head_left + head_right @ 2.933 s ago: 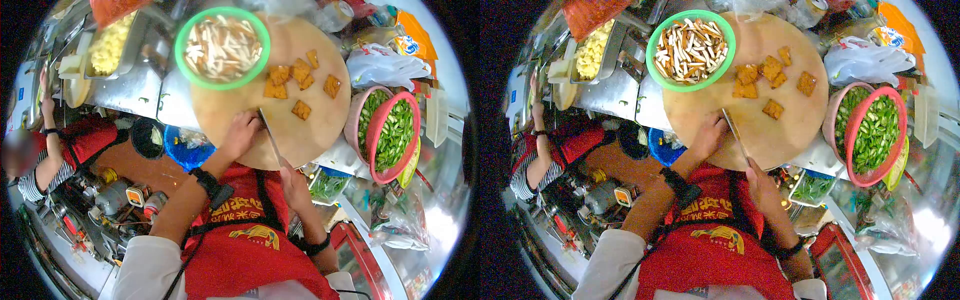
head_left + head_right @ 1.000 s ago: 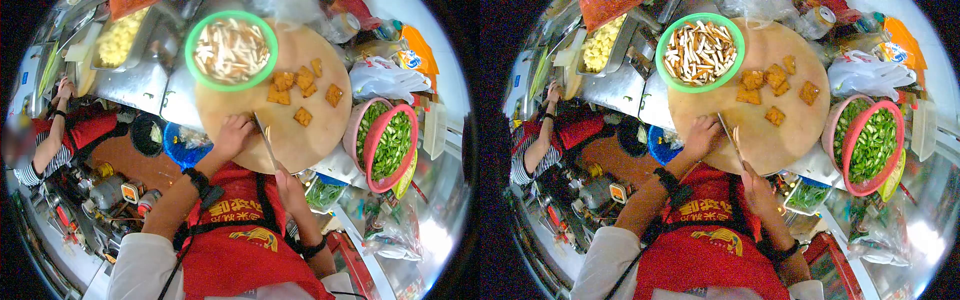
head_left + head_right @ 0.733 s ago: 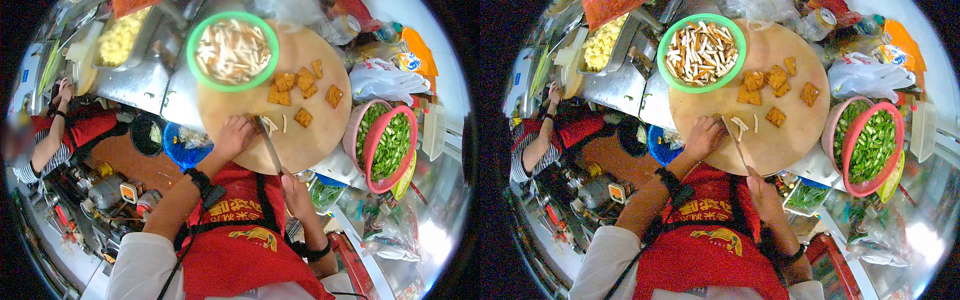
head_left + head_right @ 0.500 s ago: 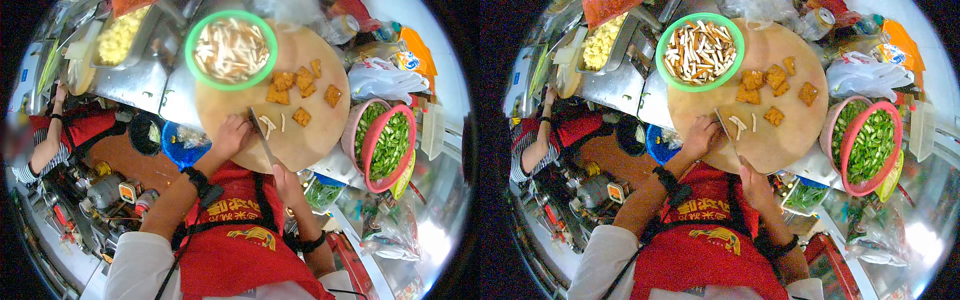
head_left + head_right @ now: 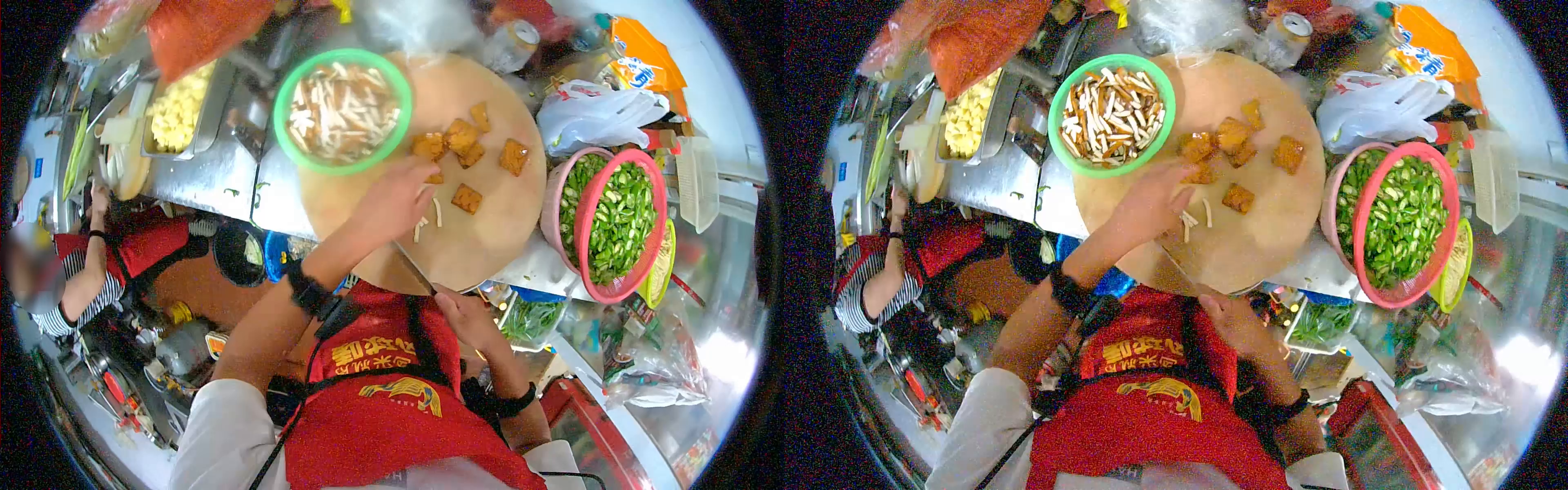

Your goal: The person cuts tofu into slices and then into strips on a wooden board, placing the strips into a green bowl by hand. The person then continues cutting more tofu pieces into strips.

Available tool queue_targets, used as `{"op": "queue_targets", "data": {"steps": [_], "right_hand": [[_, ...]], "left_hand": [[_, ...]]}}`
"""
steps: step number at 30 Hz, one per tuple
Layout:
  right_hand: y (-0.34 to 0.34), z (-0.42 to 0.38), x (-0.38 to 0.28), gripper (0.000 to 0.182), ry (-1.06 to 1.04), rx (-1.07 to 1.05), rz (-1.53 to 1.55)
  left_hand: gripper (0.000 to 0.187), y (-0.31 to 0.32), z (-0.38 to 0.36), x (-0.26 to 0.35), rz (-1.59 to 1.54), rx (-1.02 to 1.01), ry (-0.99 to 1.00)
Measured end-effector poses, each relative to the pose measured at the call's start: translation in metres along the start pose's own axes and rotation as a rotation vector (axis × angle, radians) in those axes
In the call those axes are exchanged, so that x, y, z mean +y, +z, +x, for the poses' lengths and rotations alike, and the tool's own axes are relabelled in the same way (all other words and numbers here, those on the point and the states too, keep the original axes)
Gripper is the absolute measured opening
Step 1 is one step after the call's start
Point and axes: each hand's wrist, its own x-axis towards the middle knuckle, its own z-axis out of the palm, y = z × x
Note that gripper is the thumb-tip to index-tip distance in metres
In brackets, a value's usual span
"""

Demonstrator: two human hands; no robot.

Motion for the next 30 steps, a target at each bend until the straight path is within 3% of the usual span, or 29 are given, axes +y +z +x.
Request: {"op": "queue_targets", "data": {"steps": [2,4,7,10,12,16,18,19,21,25,28,30], "right_hand": [[0.008,0.003,0.010,0.041,-0.035,0.033,-0.045],[0.010,0.003,0.014,0.041,-0.070,0.068,-0.095],[0.013,0.002,0.017,0.042,-0.010,0.024,-0.087],[0.015,0.002,0.017,0.042,-0.102,0.082,-0.121],[0.008,-0.003,0.003,0.045,0.018,-0.020,-0.121],[0.009,-0.004,-0.004,0.048,0.016,0.020,-0.088],[0.016,0.004,0.005,0.050,0.071,-0.047,-0.059],[0.016,0.005,0.005,0.050,0.069,-0.036,-0.050],[0.014,0.004,0.002,0.051,0.044,-0.046,-0.018],[0.003,-0.002,-0.011,0.052,0.059,-0.074,0.024],[-0.009,-0.012,-0.029,0.053,0.068,-0.050,-0.115],[0.007,-0.002,-0.010,0.053,0.056,-0.072,-0.008]], "left_hand": [[0.041,0.014,0.017,-0.001,0.171,-0.121,0.093],[0.056,0.035,0.029,-0.011,0.649,-0.213,0.135],[0.061,0.047,0.042,-0.019,0.724,-0.291,0.036],[0.050,0.047,0.046,-0.025,0.714,-0.329,0.058],[0.034,0.043,0.044,-0.017,0.645,-0.257,0.073],[0.029,0.033,0.058,-0.015,0.813,-0.257,0.230],[0.026,0.029,0.066,-0.010,0.576,-0.181,0.090],[0.026,0.031,0.071,-0.010,0.582,-0.186,0.103],[0.025,0.035,0.084,-0.009,0.209,-0.059,0.042],[0.029,0.051,0.114,-0.018,0.191,-0.146,-0.042],[0.039,0.063,0.128,-0.023,0.326,-0.098,0.128],[0.049,0.064,0.138,-0.018,0.357,-0.318,-0.058]]}}
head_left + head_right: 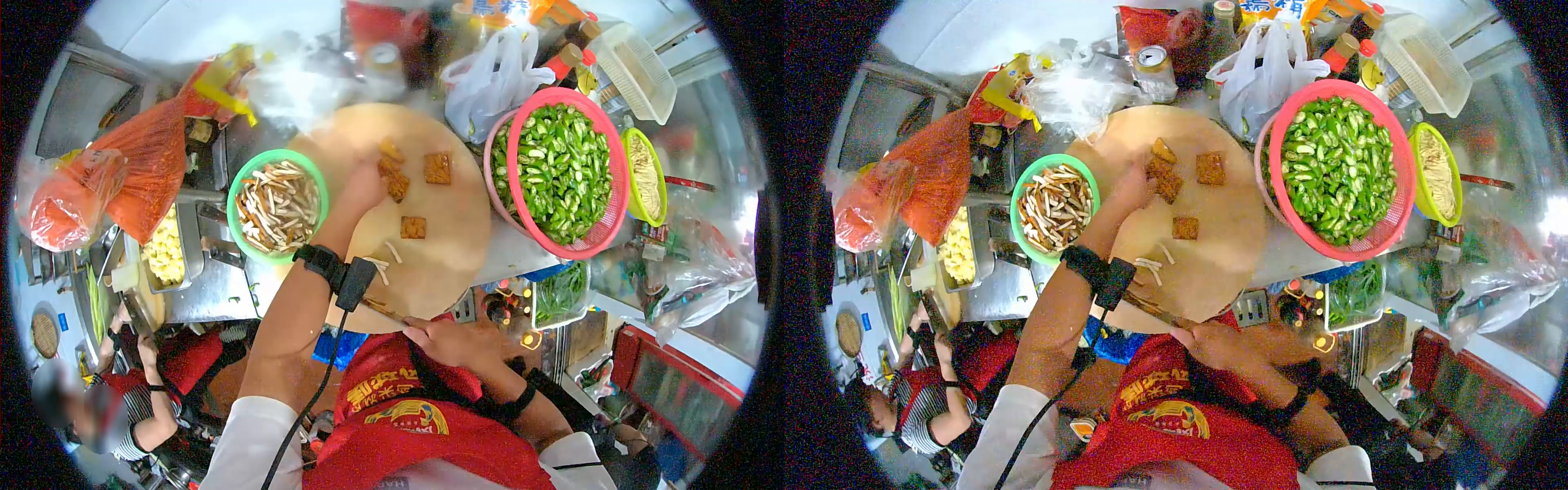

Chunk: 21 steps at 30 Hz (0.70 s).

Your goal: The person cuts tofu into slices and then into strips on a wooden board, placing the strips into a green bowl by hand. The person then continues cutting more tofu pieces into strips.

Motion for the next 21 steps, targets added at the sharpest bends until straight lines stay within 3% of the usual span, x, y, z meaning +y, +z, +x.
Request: {"op": "queue_targets", "data": {"steps": [3,7,10,12,17,19,21], "right_hand": [[0.011,0.005,0.010,0.053,-0.093,0.093,0.017],[-0.002,-0.003,-0.005,0.053,-0.037,0.047,-0.008],[-0.003,0.000,-0.006,0.052,0.025,-0.019,0.018],[0.011,0.008,0.016,0.048,-0.084,0.078,0.090],[-0.011,0.007,0.019,0.053,0.005,-0.032,0.138],[-0.011,0.007,0.028,0.056,0.103,0.079,0.138],[-0.012,0.008,0.034,0.055,0.113,0.136,0.197]], "left_hand": [[0.046,-0.006,0.010,0.004,-0.130,-0.106,-0.162],[0.049,-0.027,0.000,0.003,-0.355,-0.299,-0.119],[0.053,-0.028,-0.019,-0.009,-0.252,-0.238,-0.115],[0.049,-0.041,-0.053,-0.008,-0.707,-0.188,-0.143],[0.037,-0.051,-0.151,-0.029,-1.111,-0.051,-0.195],[0.034,-0.043,-0.182,-0.041,-1.218,0.015,-0.248],[0.032,-0.027,-0.205,-0.045,-1.434,0.218,-0.344]]}}
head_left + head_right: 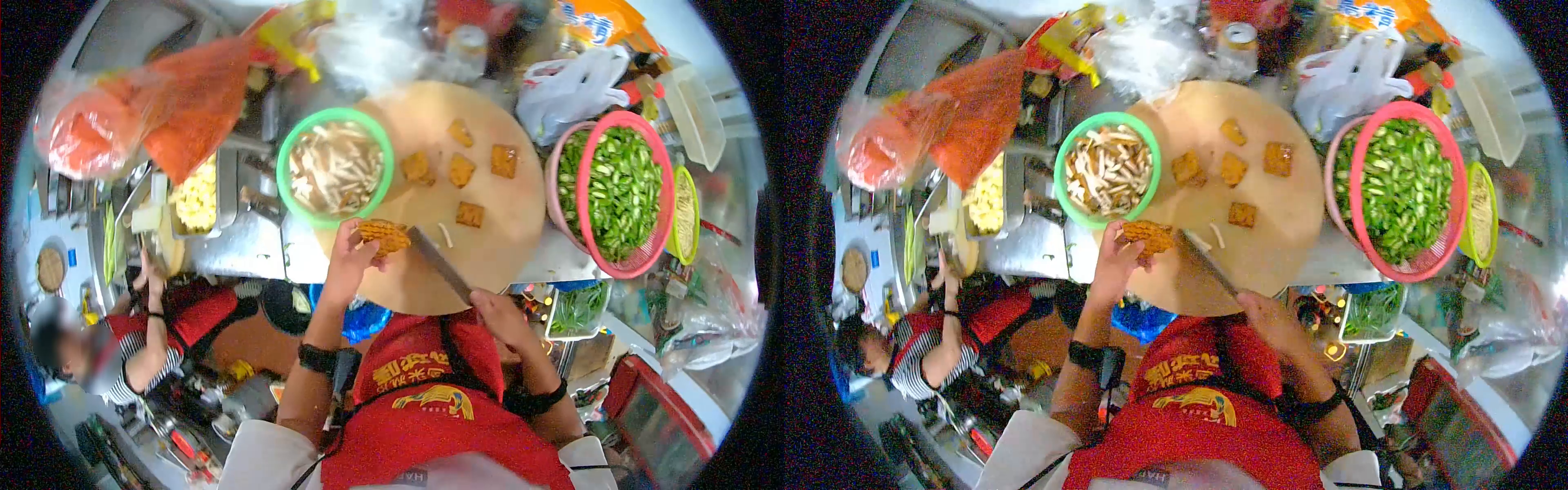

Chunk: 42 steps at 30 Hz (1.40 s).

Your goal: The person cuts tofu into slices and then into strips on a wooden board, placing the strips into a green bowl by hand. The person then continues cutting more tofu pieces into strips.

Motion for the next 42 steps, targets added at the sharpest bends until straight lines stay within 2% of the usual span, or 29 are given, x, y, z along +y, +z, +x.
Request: {"op": "queue_targets", "data": {"steps": [1,2,3,4,5,6,7,8,9,11,15,17,18,21,23,24,26,27,29,30,32,36,38,42], "right_hand": [[0.000,0.001,0.001,0.054,0.013,0.078,0.068],[0.000,0.001,-0.003,0.054,0.012,0.059,0.053],[-0.002,-0.001,-0.009,0.045,-0.033,0.105,0.109],[-0.004,-0.003,-0.013,0.046,-0.079,0.152,0.165],[-0.002,0.000,-0.011,0.046,-0.097,0.177,0.143],[-0.002,-0.002,-0.015,0.046,-0.098,0.167,0.127],[-0.002,-0.004,-0.021,0.044,-0.050,0.140,0.154],[-0.002,-0.006,-0.024,0.053,0.001,0.116,0.183],[0.000,-0.004,-0.018,0.053,0.005,0.111,0.175],[0.004,0.002,-0.001,0.053,-0.144,0.146,0.080],[0.007,0.001,-0.005,0.053,-0.043,0.121,0.067],[0.014,0.001,-0.004,0.048,-0.185,0.223,0.140],[0.013,0.000,-0.006,0.048,-0.186,0.226,0.136],[0.010,-0.001,-0.010,0.049,-0.054,0.179,0.071],[0.011,0.000,-0.005,0.048,-0.173,0.195,0.070],[0.010,0.000,-0.006,0.048,-0.171,0.196,0.068],[0.009,0.000,-0.008,0.049,-0.062,0.158,0.045],[0.011,0.002,-0.004,0.049,-0.062,0.158,0.043],[0.015,0.005,0.007,0.047,-0.183,0.266,0.023],[0.015,0.004,0.005,0.047,-0.179,0.266,0.021],[0.014,0.003,-0.002,0.046,-0.197,0.271,0.032],[0.015,0.005,0.004,0.044,-0.104,0.215,0.050],[0.015,0.001,-0.004,0.043,-0.093,0.227,0.029],[0.018,-0.002,-0.005,0.042,-0.106,0.217,0.076]], "left_hand": [[0.032,-0.003,-0.005,-0.011,0.009,0.081,0.004],[0.032,-0.015,-0.001,-0.028,-0.001,0.103,0.003],[0.032,-0.028,0.006,-0.050,0.427,0.054,0.319],[0.032,-0.031,0.007,-0.056,0.859,-0.001,0.627],[0.032,-0.030,0.003,-0.064,1.030,0.017,0.552],[0.032,-0.029,-0.003,-0.062,1.022,0.034,0.547],[0.031,-0.027,-0.008,-0.058,1.153,0.018,0.641],[0.031,-0.026,-0.011,-0.057,1.285,-0.003,0.735],[0.031,-0.026,-0.012,-0.059,1.279,0.003,0.729],[0.033,-0.026,-0.013,-0.062,1.299,0.180,0.680],[0.030,-0.019,0.001,-0.049,1.126,0.168,0.556],[0.032,-0.029,0.013,-0.057,1.291,0.107,0.599],[0.032,-0.028,0.013,-0.051,1.287,0.108,0.602],[0.034,-0.019,0.009,-0.041,1.119,0.110,0.512],[0.034,0.001,0.001,-0.049,0.350,0.155,0.245],[0.034,0.010,-0.003,-0.055,0.347,0.154,0.244],[0.032,0.023,-0.006,-0.067,0.640,0.213,0.201],[0.032,0.021,-0.004,-0.078,0.638,0.214,0.201],[0.033,0.017,0.002,-0.102,0.950,0.186,0.561],[0.033,0.016,0.000,-0.100,0.947,0.185,0.559],[0.034,0.006,-0.003,-0.092,1.157,0.180,0.488],[0.030,-0.005,-0.006,-0.072,1.216,0.188,0.399],[0.025,-0.005,-0.006,-0.077,1.132,0.125,0.320],[0.023,0.014,-0.007,-0.084,0.972,0.119,0.432]]}}
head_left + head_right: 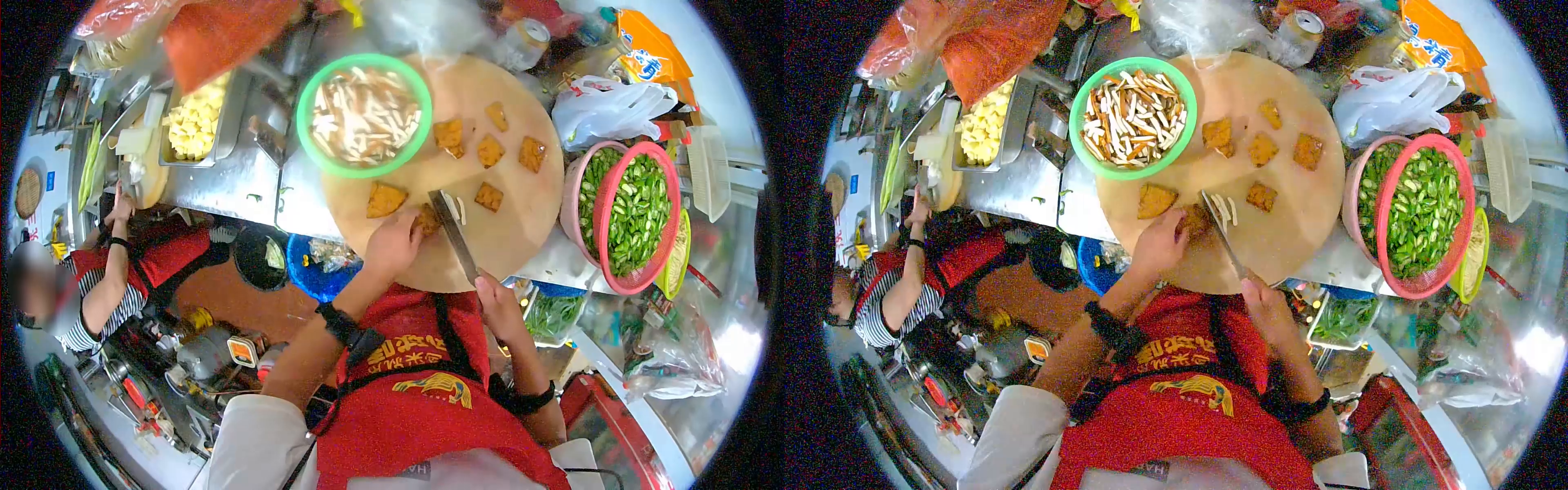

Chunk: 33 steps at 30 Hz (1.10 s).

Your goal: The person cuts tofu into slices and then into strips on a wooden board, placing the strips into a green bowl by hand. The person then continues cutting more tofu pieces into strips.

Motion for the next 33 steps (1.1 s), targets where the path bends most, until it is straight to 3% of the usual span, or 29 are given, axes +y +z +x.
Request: {"op": "queue_targets", "data": {"steps": [2,3,5,8,17,23,26,33], "right_hand": [[0.000,0.001,0.003,0.043,-0.031,0.008,-0.044],[-0.001,0.001,0.003,0.043,-0.031,0.007,-0.049],[-0.005,-0.001,0.000,0.045,0.022,-0.028,-0.066],[-0.010,-0.010,-0.002,0.045,-0.036,-0.016,-0.153],[-0.006,-0.024,-0.019,0.046,-0.016,-0.057,-0.347],[0.005,0.007,-0.018,0.051,-0.138,-0.052,-0.245],[-0.008,-0.004,-0.025,0.050,-0.032,-0.115,-0.251],[0.003,0.001,-0.028,0.045,-0.024,-0.105,-0.311]], "left_hand": [[0.026,-0.002,0.002,0.007,0.319,-0.091,-0.053],[0.026,-0.004,0.003,0.010,0.316,-0.089,-0.055],[0.029,-0.007,0.004,0.013,0.388,-0.001,0.131],[0.033,0.012,0.003,-0.007,0.421,-0.120,0.170],[0.031,0.019,0.002,0.002,0.513,-0.087,0.159],[0.025,0.018,0.002,0.004,0.464,-0.122,0.117],[0.022,0.025,0.002,-0.006,0.466,-0.094,0.132],[0.023,0.022,0.000,-0.005,0.413,-0.106,0.117]]}}
